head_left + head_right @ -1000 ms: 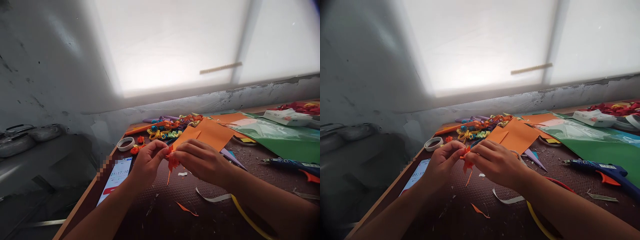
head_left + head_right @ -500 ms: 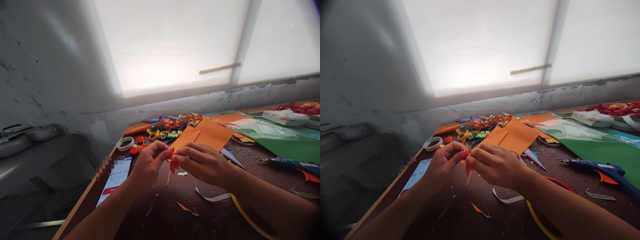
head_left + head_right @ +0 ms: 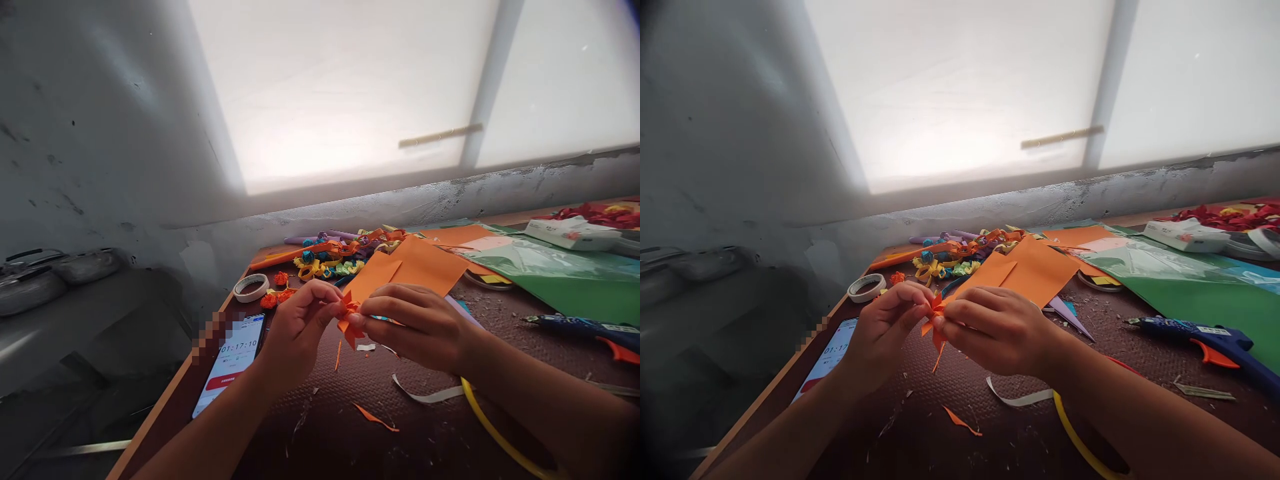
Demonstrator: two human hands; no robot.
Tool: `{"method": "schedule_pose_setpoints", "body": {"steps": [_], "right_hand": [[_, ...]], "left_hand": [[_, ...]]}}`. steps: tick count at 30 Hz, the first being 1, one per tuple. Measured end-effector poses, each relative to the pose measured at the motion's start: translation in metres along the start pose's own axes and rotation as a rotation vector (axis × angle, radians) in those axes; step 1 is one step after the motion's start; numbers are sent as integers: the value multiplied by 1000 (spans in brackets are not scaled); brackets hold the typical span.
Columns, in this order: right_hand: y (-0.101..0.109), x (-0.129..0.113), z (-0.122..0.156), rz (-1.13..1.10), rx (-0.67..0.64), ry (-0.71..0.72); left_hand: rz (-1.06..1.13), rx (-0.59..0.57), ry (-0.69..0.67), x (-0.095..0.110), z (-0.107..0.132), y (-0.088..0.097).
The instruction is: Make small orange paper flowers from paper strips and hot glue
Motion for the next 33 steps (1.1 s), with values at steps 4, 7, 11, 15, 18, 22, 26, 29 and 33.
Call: {"method": "schedule_pose_setpoints", "body": {"steps": [4, 7, 11, 15, 18, 22, 26, 29, 33], "right_hand": [[0, 2, 2, -33, 8, -26], [-2, 8, 6, -135, 111, -137], [-7, 19, 11, -218, 196, -313], [-11, 19, 11, -206, 134, -264], [-11, 19, 11, -204, 106, -251], [-10, 17, 10, -138, 42, -214], [-9, 13, 8, -47, 5, -159], [-7, 13, 7, -2, 19, -158], [-3, 13, 6, 32, 36, -138]], "left_hand": [[-17, -13, -27, 2, 2, -1], [-62, 34, -65, 2, 4, 1], [-137, 80, -121, 0, 4, 5], [-183, 31, -139, -1, 5, 4], [-135, 5, -130, 1, 6, 2], [-74, 78, -75, 1, 5, 2], [-85, 181, -73, 0, 3, 4], [-83, 238, -101, 1, 4, 6], [-113, 262, -145, 3, 5, 7]]}}
Point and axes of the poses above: each hand's wrist, its own z-axis away from the middle knuckle, its own y-axis out of the back of the hand, x = y × z, the point moved 4 cm from there along -z, towards the middle knuckle, and after that the axes turned 9 degrees about y, right-handed, at the moved point
